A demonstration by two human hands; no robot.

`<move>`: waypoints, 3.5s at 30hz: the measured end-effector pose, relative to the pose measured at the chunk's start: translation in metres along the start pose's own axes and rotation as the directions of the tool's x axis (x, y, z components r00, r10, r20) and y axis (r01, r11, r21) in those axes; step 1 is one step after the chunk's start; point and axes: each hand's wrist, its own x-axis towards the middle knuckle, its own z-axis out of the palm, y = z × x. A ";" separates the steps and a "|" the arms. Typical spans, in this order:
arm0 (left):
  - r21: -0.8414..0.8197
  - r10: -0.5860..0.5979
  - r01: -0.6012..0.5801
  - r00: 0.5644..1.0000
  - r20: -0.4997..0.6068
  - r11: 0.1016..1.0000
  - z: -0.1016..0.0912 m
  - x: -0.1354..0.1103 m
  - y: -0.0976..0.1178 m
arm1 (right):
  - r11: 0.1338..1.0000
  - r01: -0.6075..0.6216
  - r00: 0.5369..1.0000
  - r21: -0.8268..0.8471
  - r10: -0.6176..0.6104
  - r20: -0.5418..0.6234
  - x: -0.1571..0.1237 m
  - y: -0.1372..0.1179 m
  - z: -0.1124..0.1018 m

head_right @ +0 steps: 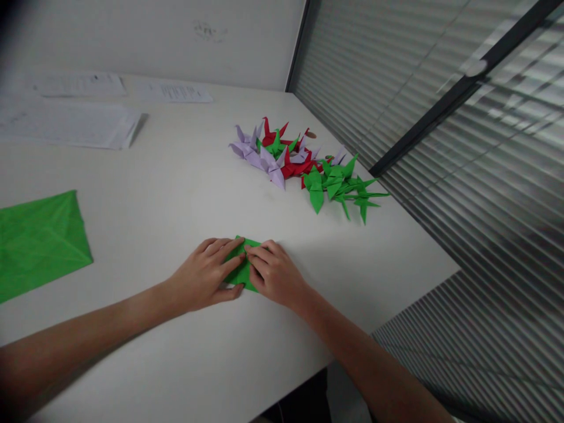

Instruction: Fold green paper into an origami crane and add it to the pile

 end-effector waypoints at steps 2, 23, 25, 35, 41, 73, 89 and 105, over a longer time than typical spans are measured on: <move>-0.003 0.000 0.000 1.000 -0.005 1.000 0.000 -0.001 0.001 | 1.000 -0.005 1.000 0.003 0.005 -0.001 0.000 0.000 0.000; 0.019 -0.018 0.018 1.000 -0.009 1.000 0.000 -0.001 0.002 | 0.999 -0.019 0.999 -0.027 0.020 0.039 0.001 0.000 -0.002; 0.009 -0.014 0.014 1.000 -0.019 1.000 0.000 -0.001 0.002 | 0.999 -0.027 0.998 -0.025 0.028 0.055 0.003 -0.001 -0.003; -0.014 0.054 -0.054 0.998 -0.017 0.998 0.000 0.003 -0.001 | 0.995 -0.095 0.990 -0.040 0.098 0.099 0.012 -0.006 -0.007; 0.030 0.067 -0.066 0.998 -0.021 0.997 0.000 0.003 0.000 | 0.986 -0.113 0.980 -0.118 0.130 0.148 0.025 -0.012 -0.013; 0.076 0.050 -0.050 0.999 -0.004 0.996 -0.002 0.000 0.001 | 0.980 -0.197 0.978 -0.036 0.199 0.057 -0.020 -0.020 -0.020; -0.095 0.066 -0.073 0.994 -0.085 0.993 0.009 0.000 -0.002 | 0.996 -0.086 0.992 0.011 0.085 0.090 -0.022 -0.013 -0.018; -0.055 0.086 -0.088 0.995 -0.052 0.995 0.010 -0.001 -0.001 | 0.995 -0.052 0.997 0.084 0.057 -0.051 -0.024 -0.014 -0.006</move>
